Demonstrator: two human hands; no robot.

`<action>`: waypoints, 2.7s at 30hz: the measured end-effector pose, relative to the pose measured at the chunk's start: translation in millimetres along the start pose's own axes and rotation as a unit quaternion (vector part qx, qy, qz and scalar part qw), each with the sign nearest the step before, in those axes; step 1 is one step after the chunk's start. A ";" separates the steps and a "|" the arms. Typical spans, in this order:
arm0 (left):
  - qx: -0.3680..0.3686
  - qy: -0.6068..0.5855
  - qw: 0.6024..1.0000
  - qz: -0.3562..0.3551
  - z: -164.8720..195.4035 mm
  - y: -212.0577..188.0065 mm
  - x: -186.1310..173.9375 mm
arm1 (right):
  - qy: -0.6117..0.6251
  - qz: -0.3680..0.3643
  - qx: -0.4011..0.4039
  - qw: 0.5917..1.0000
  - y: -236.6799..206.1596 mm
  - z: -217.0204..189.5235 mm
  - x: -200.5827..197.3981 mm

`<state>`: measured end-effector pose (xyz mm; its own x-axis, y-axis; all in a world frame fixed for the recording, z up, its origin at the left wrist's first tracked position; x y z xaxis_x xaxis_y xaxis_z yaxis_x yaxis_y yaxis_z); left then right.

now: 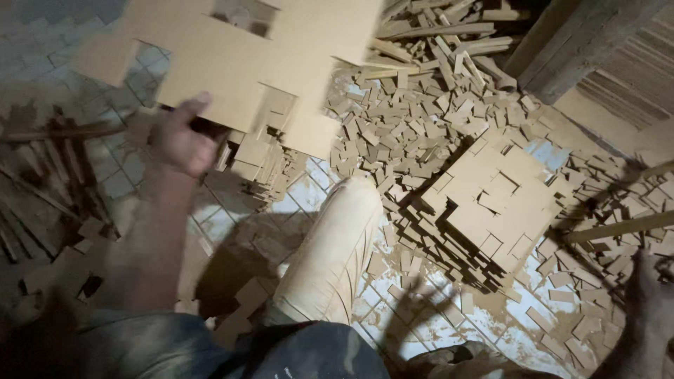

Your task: The person sits on the floor and repeatedly picks up pre-cut wooden pieces with rectangular cutouts, inspects them, and places them into a stack. The person handles the pieces one at a time, turning them over and aligning them before stacking.

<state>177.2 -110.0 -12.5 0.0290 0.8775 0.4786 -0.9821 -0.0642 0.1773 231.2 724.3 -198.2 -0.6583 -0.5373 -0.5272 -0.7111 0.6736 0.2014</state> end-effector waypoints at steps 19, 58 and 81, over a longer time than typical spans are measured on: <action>0.025 0.811 0.578 0.092 -133.5 19.0 -38.6 | 0.007 -0.045 -0.041 0.998 -11.7 -8.5 -2.5; -0.397 0.686 0.545 -0.272 -601.3 -9.3 349.2 | -0.090 -0.073 -0.065 0.991 -8.1 -33.9 -6.2; -0.493 0.014 0.867 0.064 -618.5 3.3 380.9 | -0.076 -0.076 0.011 0.994 -19.6 -42.7 -42.3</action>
<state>69.7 518.0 -361.5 -0.0838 0.9055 0.4160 -0.6586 0.2630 -0.7051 262.4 712.2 -144.5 -0.4967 -0.5522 -0.6696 -0.7931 0.6021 0.0918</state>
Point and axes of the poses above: each hand's wrist, its own y-axis towards the middle knuckle, its own x-axis out of the palm, z = x × y, the point moved 1 cm from there along y, towards the middle knuckle, and after that the axes turned 14 degrees about y, right-handed, at the moved point
